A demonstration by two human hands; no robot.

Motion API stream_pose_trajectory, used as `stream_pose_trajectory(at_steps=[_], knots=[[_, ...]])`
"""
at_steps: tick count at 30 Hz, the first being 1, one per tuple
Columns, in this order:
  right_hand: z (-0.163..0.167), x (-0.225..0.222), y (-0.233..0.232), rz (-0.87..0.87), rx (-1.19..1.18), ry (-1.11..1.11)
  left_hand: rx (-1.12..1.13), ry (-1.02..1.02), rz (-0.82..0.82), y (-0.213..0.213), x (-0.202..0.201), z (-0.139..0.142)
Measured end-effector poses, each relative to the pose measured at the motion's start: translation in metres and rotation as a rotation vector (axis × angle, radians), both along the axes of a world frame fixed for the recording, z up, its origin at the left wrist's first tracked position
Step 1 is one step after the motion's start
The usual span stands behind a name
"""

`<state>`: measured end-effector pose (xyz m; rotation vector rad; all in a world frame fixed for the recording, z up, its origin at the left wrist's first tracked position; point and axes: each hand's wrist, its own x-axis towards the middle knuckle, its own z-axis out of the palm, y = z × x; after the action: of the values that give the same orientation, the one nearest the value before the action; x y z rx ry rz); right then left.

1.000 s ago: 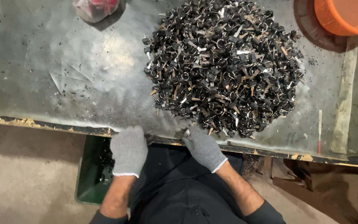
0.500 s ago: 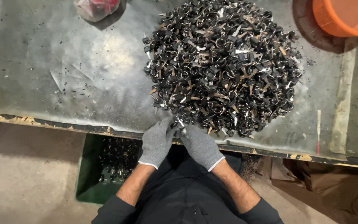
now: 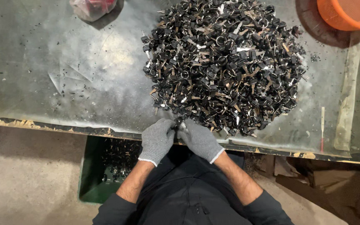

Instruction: The person sits at a metal workbench and sorts through a large pile of small black metal components, picking up pieces by hand, examining them, and dropping rejected pieces into a green bin below the table while keeping the rest in a pile. The person occasionally gathers and turns over sections of the pile while continuing to sort.

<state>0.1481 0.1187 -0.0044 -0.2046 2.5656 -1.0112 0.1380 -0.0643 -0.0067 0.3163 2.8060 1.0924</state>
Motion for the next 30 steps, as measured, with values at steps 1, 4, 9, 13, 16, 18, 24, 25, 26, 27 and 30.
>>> stream_pose_trajectory(at_steps=[1,4,9,13,16,18,24,25,26,27,30], knots=[[0.001,-0.002,-0.002,-0.002,-0.076,0.016,-0.046,-0.042,-0.02,0.0,0.0,-0.001],[0.005,-0.001,-0.013,0.007,0.178,-0.146,-0.097,-0.091,-0.018,0.0,-0.001,-0.001],[0.01,0.007,-0.009,0.004,0.124,0.096,0.038,-0.042,0.053,0.0,0.004,-0.001],[0.004,0.007,-0.007,0.05,0.234,-0.109,-0.006,0.008,0.019,0.0,0.006,-0.007],[0.0,0.009,-0.02,0.005,0.373,0.122,-0.1,0.036,-0.064,0.001,0.007,-0.011],[0.001,0.009,-0.024,0.065,0.522,0.152,-0.171,0.126,-0.145,0.002,0.008,-0.012],[0.011,-0.002,-0.004,0.008,0.154,-0.012,0.028,0.114,-0.043,-0.002,0.008,-0.015],[0.012,-0.002,-0.004,-0.03,0.062,-0.028,0.035,0.125,-0.041,-0.003,0.007,-0.017],[0.012,-0.002,-0.004,-0.005,0.148,-0.004,0.044,0.125,-0.036,-0.002,0.008,-0.018],[0.013,-0.001,-0.007,0.018,0.23,0.009,0.051,0.114,-0.036,-0.002,0.011,-0.018],[0.013,0.002,-0.021,-0.006,0.412,0.004,-0.08,0.089,-0.071,0.001,0.013,-0.019]])
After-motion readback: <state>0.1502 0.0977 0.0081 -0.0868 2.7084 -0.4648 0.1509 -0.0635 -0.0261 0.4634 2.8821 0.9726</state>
